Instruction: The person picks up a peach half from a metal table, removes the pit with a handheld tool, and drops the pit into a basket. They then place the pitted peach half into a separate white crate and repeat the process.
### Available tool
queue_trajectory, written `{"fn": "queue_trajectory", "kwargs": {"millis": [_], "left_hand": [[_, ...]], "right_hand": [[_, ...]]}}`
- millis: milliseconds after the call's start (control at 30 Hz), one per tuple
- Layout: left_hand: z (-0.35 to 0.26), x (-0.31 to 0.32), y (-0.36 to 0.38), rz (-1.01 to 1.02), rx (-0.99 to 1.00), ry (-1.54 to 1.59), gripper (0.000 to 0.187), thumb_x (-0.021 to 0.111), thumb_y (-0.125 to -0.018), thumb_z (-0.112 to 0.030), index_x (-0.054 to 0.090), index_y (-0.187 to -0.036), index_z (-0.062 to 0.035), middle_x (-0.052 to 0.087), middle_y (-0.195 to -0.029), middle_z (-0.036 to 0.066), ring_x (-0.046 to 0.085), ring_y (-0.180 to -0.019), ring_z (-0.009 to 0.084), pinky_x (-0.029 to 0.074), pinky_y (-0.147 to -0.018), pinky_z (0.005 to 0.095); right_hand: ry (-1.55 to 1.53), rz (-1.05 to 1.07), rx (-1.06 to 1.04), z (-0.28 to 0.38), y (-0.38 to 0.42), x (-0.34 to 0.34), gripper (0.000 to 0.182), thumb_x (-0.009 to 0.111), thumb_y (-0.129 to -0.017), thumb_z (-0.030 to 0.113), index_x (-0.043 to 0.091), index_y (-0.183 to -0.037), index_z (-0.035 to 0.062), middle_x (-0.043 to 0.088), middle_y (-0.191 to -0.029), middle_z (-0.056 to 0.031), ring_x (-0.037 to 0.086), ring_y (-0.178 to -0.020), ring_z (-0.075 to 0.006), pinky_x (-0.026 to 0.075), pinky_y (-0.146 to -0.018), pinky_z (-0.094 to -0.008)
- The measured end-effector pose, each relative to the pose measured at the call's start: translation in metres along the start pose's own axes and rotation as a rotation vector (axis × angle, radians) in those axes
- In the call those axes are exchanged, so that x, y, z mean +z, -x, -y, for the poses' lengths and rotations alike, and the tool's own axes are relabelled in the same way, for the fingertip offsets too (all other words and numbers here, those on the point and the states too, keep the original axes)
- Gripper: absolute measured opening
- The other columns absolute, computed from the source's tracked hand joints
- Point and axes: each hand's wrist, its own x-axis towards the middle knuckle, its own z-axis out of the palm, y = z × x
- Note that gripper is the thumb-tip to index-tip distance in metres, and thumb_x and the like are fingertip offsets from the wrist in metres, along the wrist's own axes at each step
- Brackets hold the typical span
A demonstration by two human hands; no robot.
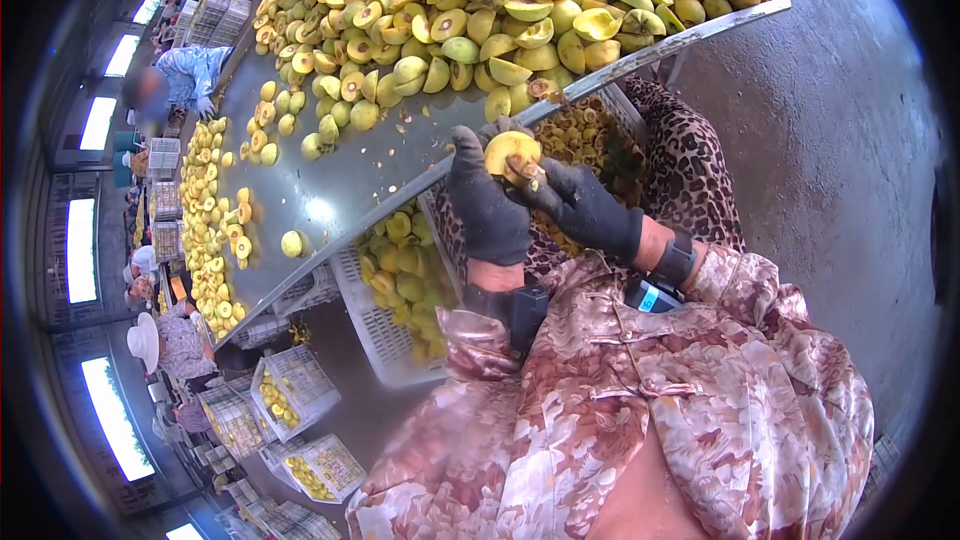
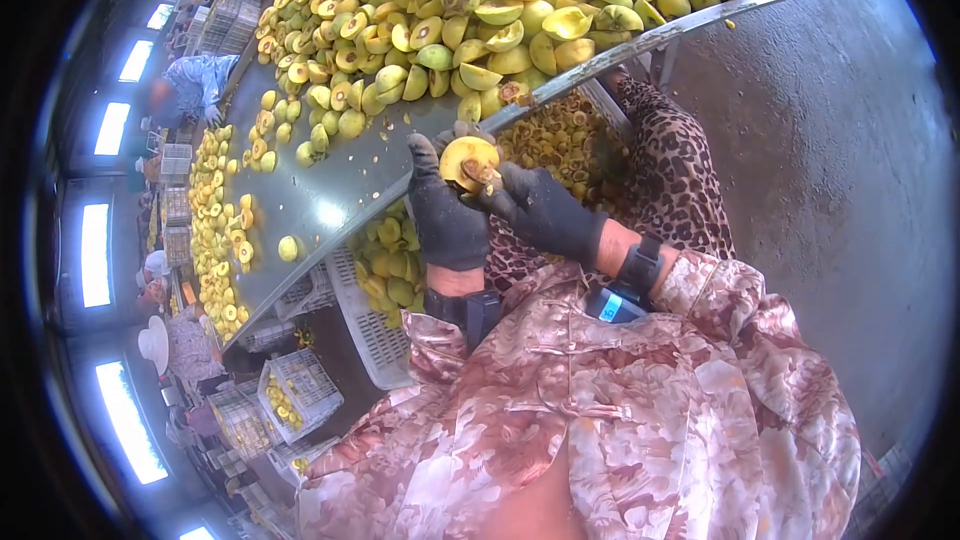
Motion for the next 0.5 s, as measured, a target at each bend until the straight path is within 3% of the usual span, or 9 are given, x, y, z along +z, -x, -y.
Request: {"fn": "queue_trajectory", "kwargs": {"millis": [100, 200, 300, 333, 367, 400, 433, 467, 500], "left_hand": [[-0.009, 0.011, 0.001, -0.039, 0.024, -0.084, 0.057, 0.046, -0.106, -0.054, 0.063, -0.106, 0.0006, 0.069, -0.095, 0.017, 0.071, -0.087, 0.0284, 0.060, -0.078, 0.0390], [-0.023, 0.019, 0.007, 0.137, -0.035, -0.204, 0.059, 0.043, -0.108, -0.053, 0.067, -0.100, 0.0006, 0.071, -0.083, 0.014, 0.070, -0.078, 0.0232, 0.059, -0.069, 0.0339], [-0.023, -0.003, 0.016, 0.092, -0.030, -0.135, 0.063, 0.041, -0.107, -0.056, 0.068, -0.093, -0.0012, 0.066, -0.070, 0.010, 0.066, -0.064, 0.0220, 0.057, -0.066, 0.0314], [-0.021, -0.020, 0.013, 0.093, -0.013, -0.089, 0.063, 0.042, -0.107, -0.057, 0.068, -0.091, -0.0014, 0.064, -0.067, 0.009, 0.064, -0.060, 0.0213, 0.057, -0.064, 0.0309], [-0.020, -0.041, 0.018, -0.027, 0.175, -0.315, 0.062, 0.044, -0.106, -0.056, 0.069, -0.089, -0.0021, 0.062, -0.065, 0.007, 0.062, -0.058, 0.0211, 0.056, -0.063, 0.0314], [-0.033, -0.072, 0.023, -0.064, 0.179, -0.295, 0.060, 0.046, -0.106, -0.054, 0.070, -0.089, -0.0024, 0.063, -0.067, 0.007, 0.063, -0.060, 0.0204, 0.056, -0.061, 0.0317], [-0.046, -0.103, 0.029, -0.101, 0.184, -0.275, 0.057, 0.049, -0.106, -0.053, 0.070, -0.088, -0.0026, 0.063, -0.069, 0.006, 0.063, -0.061, 0.0198, 0.056, -0.060, 0.0320], [-0.073, -0.137, 0.030, -0.055, -0.013, -0.011, 0.053, 0.051, -0.106, -0.049, 0.071, -0.089, -0.0025, 0.066, -0.076, 0.007, 0.065, -0.066, 0.0188, 0.056, -0.060, 0.0321], [-0.093, -0.154, 0.021, -0.346, 0.035, -0.559, 0.047, 0.056, -0.105, -0.044, 0.071, -0.091, -0.0014, 0.069, -0.086, 0.010, 0.067, -0.077, 0.0224, 0.057, -0.067, 0.0354]], "right_hand": [[-0.027, -0.002, -0.152, 0.000, -0.001, -0.002, 0.026, 0.062, -0.102, 0.022, 0.065, -0.115, -0.0004, 0.071, -0.087, -0.0154, 0.067, -0.076, -0.0249, 0.052, -0.072, -0.0377], [-0.169, 0.345, 0.157, -0.001, 0.007, -0.016, 0.030, 0.065, -0.101, 0.024, 0.066, -0.120, 0.0012, 0.068, -0.084, -0.0066, 0.063, -0.075, -0.0160, 0.050, -0.069, -0.0343], [-0.602, 0.512, 0.352, 0.002, 0.018, -0.013, 0.037, 0.059, -0.105, 0.029, 0.064, -0.128, 0.0004, 0.067, -0.096, 0.0007, 0.057, -0.085, -0.0053, 0.048, -0.072, -0.0237], [-0.453, 0.550, 0.220, 0.022, 0.019, -0.018, 0.039, 0.059, -0.105, 0.029, 0.063, -0.131, 0.0001, 0.066, -0.095, 0.0014, 0.057, -0.085, -0.0054, 0.047, -0.071, -0.0242], [-0.305, 0.568, 0.086, 0.041, 0.021, -0.022, 0.041, 0.060, -0.105, 0.029, 0.062, -0.134, -0.0002, 0.065, -0.095, 0.0021, 0.057, -0.085, -0.0054, 0.047, -0.070, -0.0247], [-0.291, 0.471, -0.081, 0.037, 0.026, -0.027, 0.043, 0.060, -0.104, 0.028, 0.061, -0.136, -0.0001, 0.064, -0.093, 0.0028, 0.057, -0.084, -0.0055, 0.047, -0.068, -0.0259], [-0.387, 0.380, 0.113, 0.019, 0.028, -0.034, 0.036, 0.060, -0.104, 0.028, 0.064, -0.128, 0.0016, 0.066, -0.088, -0.0009, 0.060, -0.077, -0.0106, 0.048, -0.065, -0.0300], [-0.482, 0.283, 0.317, 0.002, 0.033, -0.042, 0.031, 0.060, -0.103, 0.027, 0.067, -0.121, 0.0033, 0.068, -0.083, -0.0046, 0.063, -0.071, -0.0158, 0.048, -0.062, -0.0341], [-0.042, 0.256, 0.262, -0.003, 0.040, -0.053, 0.025, 0.061, -0.103, 0.027, 0.066, -0.112, 0.0042, 0.067, -0.080, -0.0098, 0.063, -0.069, -0.0235, 0.048, -0.062, -0.0379]]}}
